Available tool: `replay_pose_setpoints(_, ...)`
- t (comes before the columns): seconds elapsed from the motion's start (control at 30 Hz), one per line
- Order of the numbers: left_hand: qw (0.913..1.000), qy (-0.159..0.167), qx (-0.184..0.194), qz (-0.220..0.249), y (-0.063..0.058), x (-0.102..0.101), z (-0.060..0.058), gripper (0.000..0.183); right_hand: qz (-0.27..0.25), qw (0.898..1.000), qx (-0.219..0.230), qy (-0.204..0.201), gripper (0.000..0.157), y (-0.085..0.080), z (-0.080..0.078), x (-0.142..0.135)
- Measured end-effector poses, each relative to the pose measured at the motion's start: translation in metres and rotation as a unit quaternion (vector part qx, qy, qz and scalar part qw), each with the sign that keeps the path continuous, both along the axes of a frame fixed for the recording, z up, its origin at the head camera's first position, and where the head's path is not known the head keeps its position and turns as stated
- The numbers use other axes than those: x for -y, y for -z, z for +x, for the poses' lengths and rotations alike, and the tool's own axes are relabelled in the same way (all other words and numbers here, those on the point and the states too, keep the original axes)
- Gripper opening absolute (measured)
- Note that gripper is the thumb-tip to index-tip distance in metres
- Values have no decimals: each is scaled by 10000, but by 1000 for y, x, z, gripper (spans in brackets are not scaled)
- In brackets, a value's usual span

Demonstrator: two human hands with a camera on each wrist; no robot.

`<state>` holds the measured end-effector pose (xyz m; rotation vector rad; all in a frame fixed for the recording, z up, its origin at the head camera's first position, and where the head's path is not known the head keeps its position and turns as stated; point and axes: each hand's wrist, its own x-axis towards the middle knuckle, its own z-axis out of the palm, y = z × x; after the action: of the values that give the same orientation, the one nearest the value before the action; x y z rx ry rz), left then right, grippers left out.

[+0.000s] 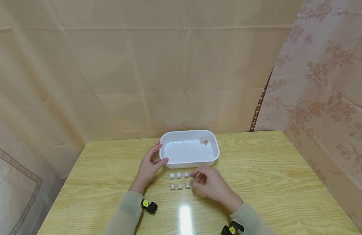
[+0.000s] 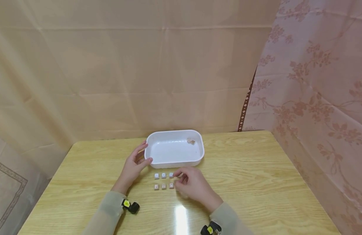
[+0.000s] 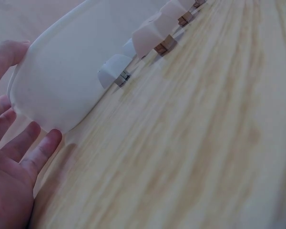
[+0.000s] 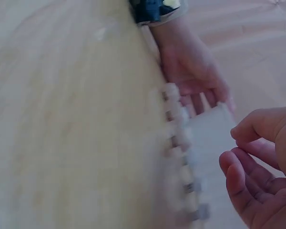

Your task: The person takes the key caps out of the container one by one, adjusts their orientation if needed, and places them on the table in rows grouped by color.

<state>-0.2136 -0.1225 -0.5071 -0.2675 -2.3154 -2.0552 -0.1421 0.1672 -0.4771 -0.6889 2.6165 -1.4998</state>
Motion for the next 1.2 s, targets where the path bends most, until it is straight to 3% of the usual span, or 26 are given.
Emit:
replay_pose_setpoints(0.27,10000,13,-44,-8,1,0,0,70,-71,9987,-505,11,11,-39,-2,0)
replay_pose_setpoints(0.4,10000,-16,5,28,3,1,1,71,309,9972,-665,138,9,-55,-19,-4)
replay_pose_setpoints(0.53,9999,-43,-47,113,5,2,1,70,859,9938,-610,366,11,-63,-48,-9)
replay_pose_setpoints(0.77,9999,-29,-160,-46,4,2,0,70,1325,9885,-503,519,12,-60,-96,-14)
replay_pose_setpoints(0.87,9997,-64,-161,-153,3,2,0,70,1472,9868,-341,578,22,-55,-112,-13)
replay_pose_setpoints(1.0,9996,-94,-143,-201,2,2,0,69,1603,9846,-42,696,36,-45,-126,-11)
replay_pose_setpoints(1.2,9996,-109,-190,-196,2,1,-2,70,1646,9822,45,908,37,-35,-139,-6)
